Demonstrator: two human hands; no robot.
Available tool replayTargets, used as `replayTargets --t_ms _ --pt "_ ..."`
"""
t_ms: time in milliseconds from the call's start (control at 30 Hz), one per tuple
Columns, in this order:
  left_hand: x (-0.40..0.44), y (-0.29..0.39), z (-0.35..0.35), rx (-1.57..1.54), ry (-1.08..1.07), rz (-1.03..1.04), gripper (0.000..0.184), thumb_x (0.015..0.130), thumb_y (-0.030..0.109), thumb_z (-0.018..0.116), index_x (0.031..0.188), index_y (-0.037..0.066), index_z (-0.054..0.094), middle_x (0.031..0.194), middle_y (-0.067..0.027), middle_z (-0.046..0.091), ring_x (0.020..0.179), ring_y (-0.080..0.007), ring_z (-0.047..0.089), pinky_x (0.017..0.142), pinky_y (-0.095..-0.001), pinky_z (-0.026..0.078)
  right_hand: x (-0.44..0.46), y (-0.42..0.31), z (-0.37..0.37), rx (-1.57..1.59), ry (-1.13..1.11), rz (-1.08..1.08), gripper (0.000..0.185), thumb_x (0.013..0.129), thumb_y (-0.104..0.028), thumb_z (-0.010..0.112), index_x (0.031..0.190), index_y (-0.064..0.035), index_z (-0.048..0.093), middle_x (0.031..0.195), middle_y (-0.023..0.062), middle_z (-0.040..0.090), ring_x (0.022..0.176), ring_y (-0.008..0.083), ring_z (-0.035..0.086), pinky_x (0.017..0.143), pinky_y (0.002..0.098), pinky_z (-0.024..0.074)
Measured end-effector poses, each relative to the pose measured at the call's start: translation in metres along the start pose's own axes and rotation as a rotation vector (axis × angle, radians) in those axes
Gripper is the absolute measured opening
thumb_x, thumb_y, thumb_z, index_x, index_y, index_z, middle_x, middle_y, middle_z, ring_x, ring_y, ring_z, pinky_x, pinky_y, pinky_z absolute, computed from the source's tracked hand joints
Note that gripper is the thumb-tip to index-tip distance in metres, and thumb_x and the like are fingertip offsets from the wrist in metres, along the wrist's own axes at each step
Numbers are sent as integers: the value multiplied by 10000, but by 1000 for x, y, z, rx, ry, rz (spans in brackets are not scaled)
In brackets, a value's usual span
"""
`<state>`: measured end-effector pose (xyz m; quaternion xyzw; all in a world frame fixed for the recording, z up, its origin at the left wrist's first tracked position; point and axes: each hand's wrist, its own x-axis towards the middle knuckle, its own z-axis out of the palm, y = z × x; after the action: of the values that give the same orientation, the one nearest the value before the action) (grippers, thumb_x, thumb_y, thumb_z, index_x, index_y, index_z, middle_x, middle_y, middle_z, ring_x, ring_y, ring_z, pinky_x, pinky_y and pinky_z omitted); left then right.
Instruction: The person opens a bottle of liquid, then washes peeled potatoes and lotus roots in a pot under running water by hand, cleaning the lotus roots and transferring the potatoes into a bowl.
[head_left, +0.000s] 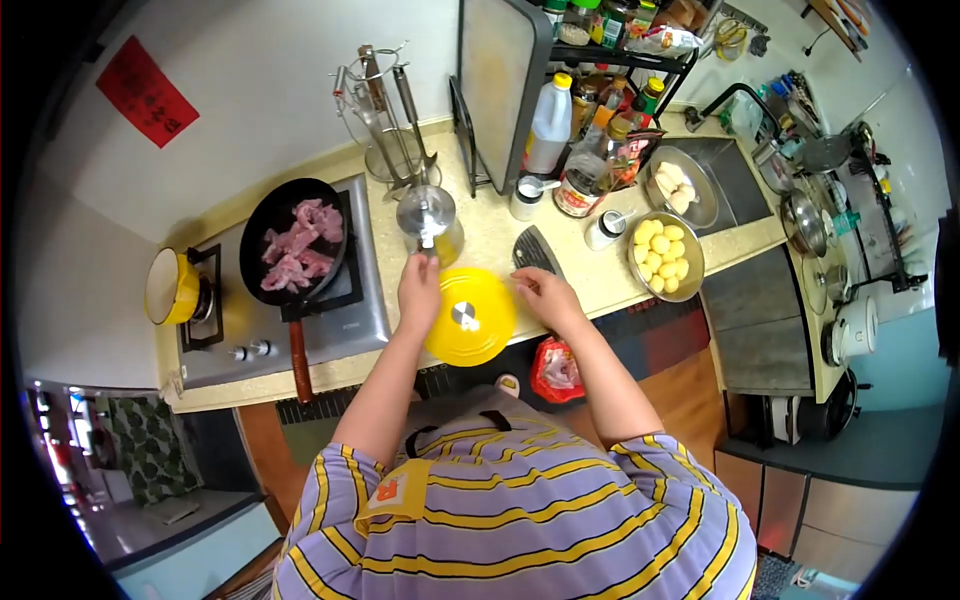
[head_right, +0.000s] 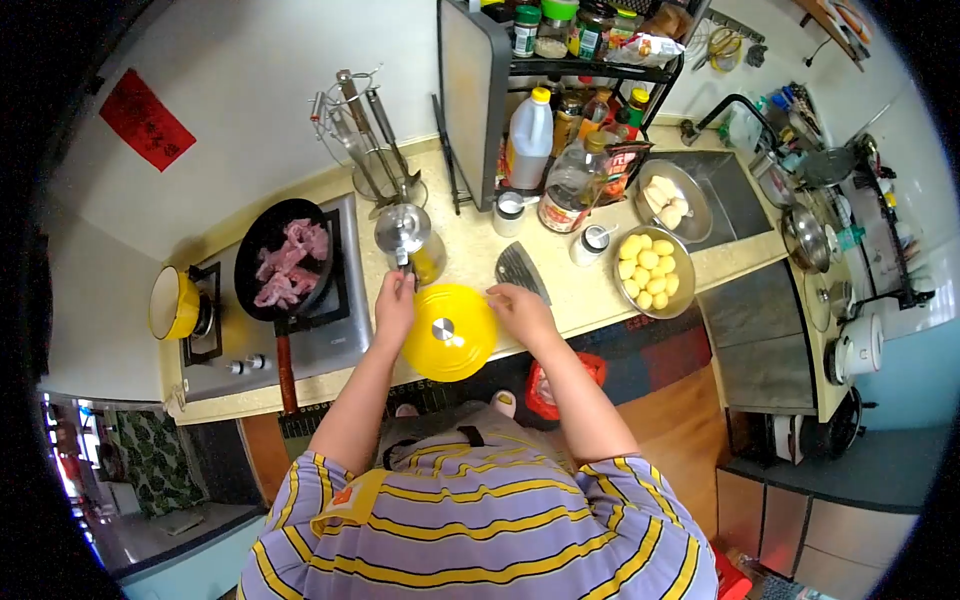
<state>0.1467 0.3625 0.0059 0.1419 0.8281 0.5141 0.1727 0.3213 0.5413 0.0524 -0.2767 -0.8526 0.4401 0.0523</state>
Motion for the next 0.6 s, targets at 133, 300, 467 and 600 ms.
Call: replayTargets --t_ms 133,300,467,600 --pt "14 -3 25 63 105 159 226 998 262 542 948 47 491 1216 -175 629 917 -262 641 823 -343 481 10 36 -16 96 109 55 249 878 -186 642 1107 -95 678 907 119 712 801 260 689 738 342 528" --pt "42 -1 53 -126 -19 9 190 995 229 560 951 55 497 1326 -151 584 923 -168 598 814 -291 472 23 106 -36 182 365 43 206 877 -148 631 1052 -62 565 749 107 643 680 211 648 625 324 504" --pt "45 4 71 -188 32 103 196 995 242 564 958 61 499 1393 -157 528 872 -155 582 787 -265 466 47 145 -51 447 398 113 132 888 -114 614 982 -54 543 763 23 603 674 95 558 619 261 468" --pt "46 10 72 -266 -2 94 196 972 230 605 998 64 503 1339 -148 553 864 -157 573 796 -268 464 53 129 -56 488 162 85 124 897 -115 623 996 -47 594 745 4 586 688 84 544 624 250 460"
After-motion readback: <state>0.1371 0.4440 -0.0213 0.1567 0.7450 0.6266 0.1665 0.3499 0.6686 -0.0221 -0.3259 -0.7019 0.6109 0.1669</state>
